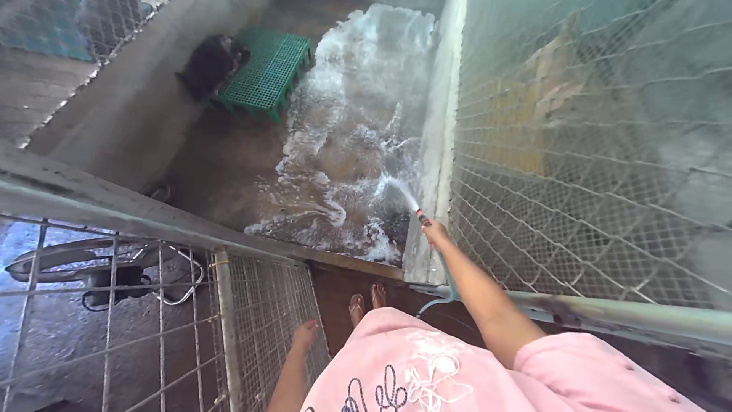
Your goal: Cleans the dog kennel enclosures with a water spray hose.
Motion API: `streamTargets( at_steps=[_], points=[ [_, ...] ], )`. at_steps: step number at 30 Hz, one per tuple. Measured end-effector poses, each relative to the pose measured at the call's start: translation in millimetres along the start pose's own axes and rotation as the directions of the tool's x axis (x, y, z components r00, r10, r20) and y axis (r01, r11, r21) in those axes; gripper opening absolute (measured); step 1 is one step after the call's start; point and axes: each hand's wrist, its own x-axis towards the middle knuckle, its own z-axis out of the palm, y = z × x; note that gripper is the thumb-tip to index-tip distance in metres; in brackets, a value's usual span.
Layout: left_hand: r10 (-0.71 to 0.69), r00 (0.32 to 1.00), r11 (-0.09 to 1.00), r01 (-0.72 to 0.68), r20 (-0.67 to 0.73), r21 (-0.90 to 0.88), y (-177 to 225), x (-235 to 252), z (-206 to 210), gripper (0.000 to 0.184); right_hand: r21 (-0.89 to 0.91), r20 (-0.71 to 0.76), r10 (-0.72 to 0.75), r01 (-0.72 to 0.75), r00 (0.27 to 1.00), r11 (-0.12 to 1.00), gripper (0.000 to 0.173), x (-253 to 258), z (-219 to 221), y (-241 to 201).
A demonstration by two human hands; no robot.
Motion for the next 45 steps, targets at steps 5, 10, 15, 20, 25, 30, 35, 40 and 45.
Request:
streamTargets(
  at_steps=[5, 10, 15, 20, 25, 30, 35, 40, 45],
  points=[
    [-0.004, 1.000, 1.000, 0.004, -0.006, 0.008, 7.9, -2.0, -0.8, 0.036, -0.082, 0.019, 0.026, -0.024, 0.999, 0.996, 0.047, -2.0, 2.6, 6.3],
    [-0.002, 1.000, 1.000, 0.002, -0.007, -0.011, 9.3, -1.1, 1.8, 0.036, -0.211, 0.101, 0.143, -0.119, 0.985, 0.970, 0.043, -10.3, 10.3, 18.8],
    [0.007, 1.000, 1.000, -0.007, 0.020, 0.002, 15.4, -11.0, 0.1, 0.038, -0.381, 0.258, 0.240, -0.130, 0.936, 0.915, 0.043, -17.2, 25.0, 18.8],
    [0.000, 1.000, 1.000, 0.000, 0.025, 0.003, 8.8, -9.2, 1.7, 0.036, -0.354, 0.386, 0.112, 0.035, 0.915, 0.935, 0.041, -17.7, 56.5, -6.3],
    [-0.017, 1.000, 0.999, 0.018, 0.014, -0.049, 10.7, -15.5, -2.2, 0.036, -0.389, 0.351, 0.067, 0.081, 0.934, 0.918, 0.045, -13.6, 46.0, -21.2],
    [-0.017, 1.000, 1.000, 0.017, 0.024, 0.012, 9.2, -12.0, -3.1, 0.036, -0.613, 0.331, 0.135, 0.104, 0.934, 0.783, 0.044, 7.3, 29.0, 1.9],
    [-0.033, 0.999, 0.999, 0.032, 0.021, 0.044, 8.3, -14.6, 1.1, 0.037, -0.630, 0.397, 0.195, 0.112, 0.897, 0.768, 0.039, 6.7, 45.2, -6.4],
    [-0.036, 0.999, 0.999, 0.036, 0.020, 0.005, 12.1, -22.9, 2.3, 0.038, -0.488, 0.396, 0.171, 0.048, 0.902, 0.872, 0.037, 6.1, 72.4, -28.5],
    [-0.054, 0.998, 0.998, 0.053, 0.029, 0.014, 19.9, -22.2, -2.8, 0.038, -0.337, 0.509, 0.018, 0.180, 0.861, 0.924, 0.038, 8.5, 91.1, -53.7]
  ],
)
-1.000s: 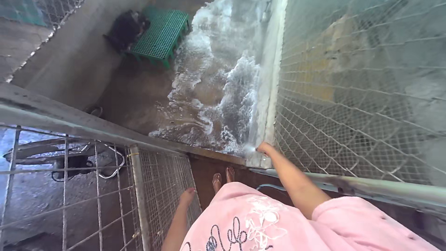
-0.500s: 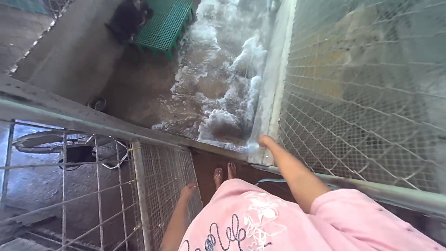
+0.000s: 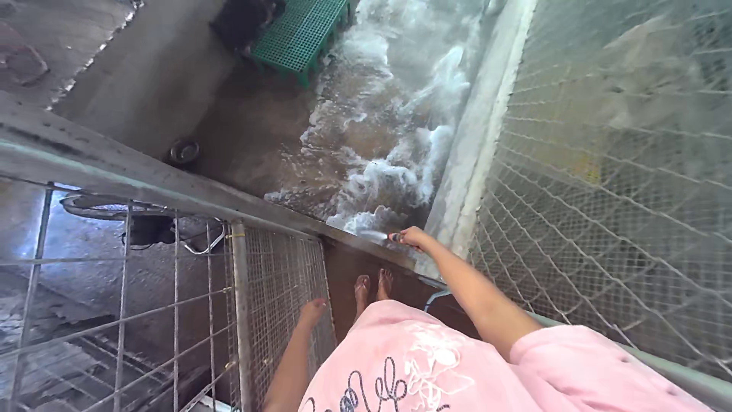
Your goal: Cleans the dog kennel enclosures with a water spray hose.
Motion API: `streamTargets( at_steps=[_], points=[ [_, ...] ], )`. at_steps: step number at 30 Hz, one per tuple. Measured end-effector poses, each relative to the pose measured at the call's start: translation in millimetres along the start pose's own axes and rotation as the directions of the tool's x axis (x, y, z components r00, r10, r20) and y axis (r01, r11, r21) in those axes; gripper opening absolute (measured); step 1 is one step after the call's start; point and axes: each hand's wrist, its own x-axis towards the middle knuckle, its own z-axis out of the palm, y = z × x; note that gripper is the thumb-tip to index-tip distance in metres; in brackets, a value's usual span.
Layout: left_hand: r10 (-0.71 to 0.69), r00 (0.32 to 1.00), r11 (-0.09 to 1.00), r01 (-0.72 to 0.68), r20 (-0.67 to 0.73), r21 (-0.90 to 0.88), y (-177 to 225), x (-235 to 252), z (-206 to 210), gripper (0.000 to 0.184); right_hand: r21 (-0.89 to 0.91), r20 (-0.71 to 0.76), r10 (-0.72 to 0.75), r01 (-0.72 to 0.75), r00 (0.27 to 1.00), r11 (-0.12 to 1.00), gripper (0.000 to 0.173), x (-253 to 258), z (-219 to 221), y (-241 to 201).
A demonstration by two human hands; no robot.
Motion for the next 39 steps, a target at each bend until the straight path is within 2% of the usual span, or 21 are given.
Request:
streamTargets(
  at_steps=[3, 6, 9, 13, 18, 23, 27, 31, 33, 37, 39],
  points=[
    [-0.017, 1.000, 0.999, 0.017, 0.002, -0.041, 0.9, -0.4, -0.6, 0.038, 0.052, 0.011, -0.102, 0.101, 0.995, 0.993, 0.051, -6.4, 3.3, -20.7],
    [-0.027, 1.000, 0.998, 0.027, -0.001, -0.061, 0.5, 0.2, 0.1, 0.038, 0.076, -0.026, -0.166, 0.167, 0.986, 0.983, 0.056, -10.1, 8.1, -32.1],
    [-0.032, 0.999, 0.997, 0.032, -0.007, -0.066, 0.6, 0.4, 1.8, 0.038, 0.046, -0.075, -0.212, 0.216, 0.974, 0.975, 0.056, -11.7, 14.3, -34.5],
    [-0.022, 1.000, 0.999, 0.021, -0.007, -0.046, -0.3, 2.9, 4.1, 0.038, -0.015, -0.005, -0.271, 0.271, 0.963, 0.962, 0.056, -17.3, 27.8, -37.1],
    [-0.019, 1.000, 0.998, 0.019, -0.005, -0.064, -0.1, 3.4, 6.0, 0.038, 0.046, -0.063, -0.336, 0.339, 0.940, 0.940, 0.058, -16.0, 40.2, -41.7],
    [-0.016, 1.000, 0.998, 0.016, -0.006, -0.056, 0.4, 6.6, 8.1, 0.037, 0.007, 0.011, -0.433, 0.433, 0.901, 0.901, 0.057, -17.0, 47.4, -52.5],
    [-0.006, 1.000, 0.999, 0.006, 0.001, -0.049, 3.5, 2.2, 7.0, 0.037, 0.078, -0.121, -0.423, 0.433, 0.898, 0.898, 0.059, -18.1, 52.4, -60.0],
    [0.011, 1.000, 0.999, -0.012, -0.009, -0.043, 2.3, 2.4, 7.3, 0.038, 0.062, -0.092, -0.430, 0.437, 0.898, 0.897, 0.058, -19.7, 52.8, -56.7],
    [0.016, 1.000, 1.000, -0.016, -0.006, -0.023, 2.6, 1.8, 6.2, 0.038, 0.086, -0.130, -0.390, 0.402, 0.912, 0.911, 0.058, -24.6, 48.4, -54.4],
    [0.031, 1.000, 1.000, -0.031, -0.005, 0.007, 1.8, 0.2, 4.8, 0.038, 0.178, -0.304, -0.268, 0.331, 0.914, 0.927, 0.058, -23.6, 37.5, -46.3],
    [0.028, 1.000, 1.000, -0.028, -0.007, 0.013, 0.5, 1.7, 4.9, 0.038, 0.169, -0.310, -0.256, 0.318, 0.916, 0.933, 0.059, -22.2, 36.2, -43.2]
  ],
)
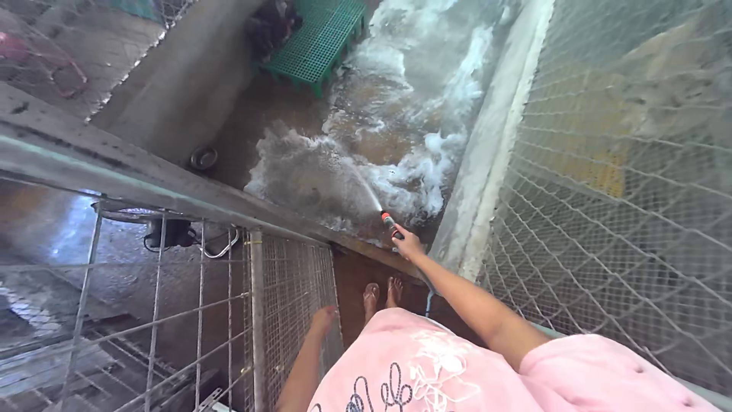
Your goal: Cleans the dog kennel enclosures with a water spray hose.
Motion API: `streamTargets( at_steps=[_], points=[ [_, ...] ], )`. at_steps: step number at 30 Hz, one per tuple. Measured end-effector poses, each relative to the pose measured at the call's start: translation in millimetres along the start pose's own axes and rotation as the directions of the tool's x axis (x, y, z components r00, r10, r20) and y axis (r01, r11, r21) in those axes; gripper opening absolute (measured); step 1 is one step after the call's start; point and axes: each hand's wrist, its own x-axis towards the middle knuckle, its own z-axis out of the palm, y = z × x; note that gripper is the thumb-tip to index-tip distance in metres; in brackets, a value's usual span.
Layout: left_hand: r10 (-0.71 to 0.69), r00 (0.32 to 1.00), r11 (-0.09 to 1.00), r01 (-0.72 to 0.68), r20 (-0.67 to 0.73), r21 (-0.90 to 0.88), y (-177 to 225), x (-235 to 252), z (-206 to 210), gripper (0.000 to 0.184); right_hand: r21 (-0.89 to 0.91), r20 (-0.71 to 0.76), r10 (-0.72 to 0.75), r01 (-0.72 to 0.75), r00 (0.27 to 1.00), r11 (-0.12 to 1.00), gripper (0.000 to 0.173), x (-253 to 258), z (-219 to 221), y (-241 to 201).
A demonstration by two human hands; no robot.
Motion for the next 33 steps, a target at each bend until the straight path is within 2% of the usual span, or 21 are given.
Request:
streamTargets(
  at_steps=[5, 10, 17, 22, 33],
  points=[
    [-0.010, 1.000, 1.000, 0.010, 0.009, 0.009, -0.1, 0.0, -0.4, 0.038, -0.043, 0.157, -0.117, 0.125, 0.981, 0.991, 0.058, -9.4, 5.3, -5.9],
    [0.005, 1.000, 1.000, -0.004, 0.013, -0.013, -3.8, -0.8, -2.1, 0.037, 0.000, 0.051, -0.156, 0.156, 0.986, 0.988, 0.057, -7.3, 7.6, -18.4],
    [-0.006, 1.000, 1.000, 0.006, 0.012, 0.003, -4.7, -0.4, -0.7, 0.037, -0.160, 0.333, -0.218, 0.283, 0.917, 0.946, 0.056, -0.7, 16.3, -25.6],
    [-0.010, 1.000, 1.000, 0.010, 0.025, -0.010, -3.7, -1.7, 0.4, 0.039, -0.128, 0.355, -0.261, 0.323, 0.898, 0.938, 0.056, 1.3, 21.6, -37.1],
    [0.010, 1.000, 1.000, -0.010, 0.019, 0.001, -0.3, -0.2, 0.1, 0.037, -0.073, 0.298, -0.315, 0.350, 0.901, 0.934, 0.057, -8.9, 26.0, -49.4]
  ],
)
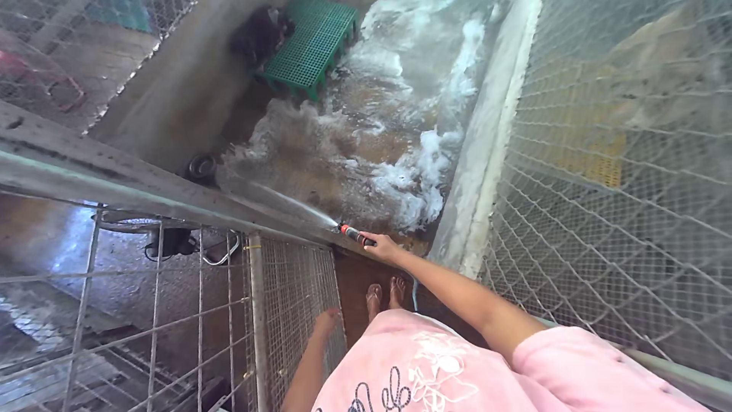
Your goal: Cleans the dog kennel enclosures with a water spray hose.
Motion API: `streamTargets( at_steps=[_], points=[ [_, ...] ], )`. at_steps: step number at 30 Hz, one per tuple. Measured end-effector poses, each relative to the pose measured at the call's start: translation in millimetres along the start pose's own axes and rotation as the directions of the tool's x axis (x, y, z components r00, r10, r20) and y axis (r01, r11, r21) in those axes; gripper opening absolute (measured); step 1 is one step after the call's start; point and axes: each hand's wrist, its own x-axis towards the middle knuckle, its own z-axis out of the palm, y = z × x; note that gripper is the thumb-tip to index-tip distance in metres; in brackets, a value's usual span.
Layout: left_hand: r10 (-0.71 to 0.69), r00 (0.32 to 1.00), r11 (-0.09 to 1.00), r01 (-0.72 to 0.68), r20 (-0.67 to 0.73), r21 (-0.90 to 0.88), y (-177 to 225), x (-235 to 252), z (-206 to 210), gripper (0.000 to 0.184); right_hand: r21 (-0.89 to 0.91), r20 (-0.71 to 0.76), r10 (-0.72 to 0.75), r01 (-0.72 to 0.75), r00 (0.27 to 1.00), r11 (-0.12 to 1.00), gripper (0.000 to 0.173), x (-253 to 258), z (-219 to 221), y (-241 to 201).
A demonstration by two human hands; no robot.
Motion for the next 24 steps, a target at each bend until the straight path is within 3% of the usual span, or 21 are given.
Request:
streamTargets(
  at_steps=[7, 12, 15, 24],
  points=[
    [0.000, 1.000, 1.000, 0.000, 0.003, 0.021, 0.7, 0.5, 0.8, 0.037, 0.069, -0.158, 0.080, -0.070, 0.984, 0.995, 0.057, -3.9, -1.9, 2.3],
    [0.004, 1.000, 0.999, -0.004, 0.007, 0.034, -1.2, 4.1, 2.3, 0.037, 0.056, -0.129, 0.054, -0.047, 0.990, 0.997, 0.057, -8.9, -1.5, 6.8],
    [0.007, 1.000, 1.000, -0.007, 0.012, 0.028, -1.5, 4.3, 1.7, 0.037, 0.097, -0.182, 0.064, -0.047, 0.981, 0.994, 0.057, -11.1, -5.5, 6.8],
    [0.008, 1.000, 0.998, -0.010, 0.030, 0.067, 5.6, -0.6, -0.4, 0.038, 0.211, -0.284, 0.303, -0.249, 0.910, 0.945, 0.059, -27.5, -8.8, 39.3]
  ],
)
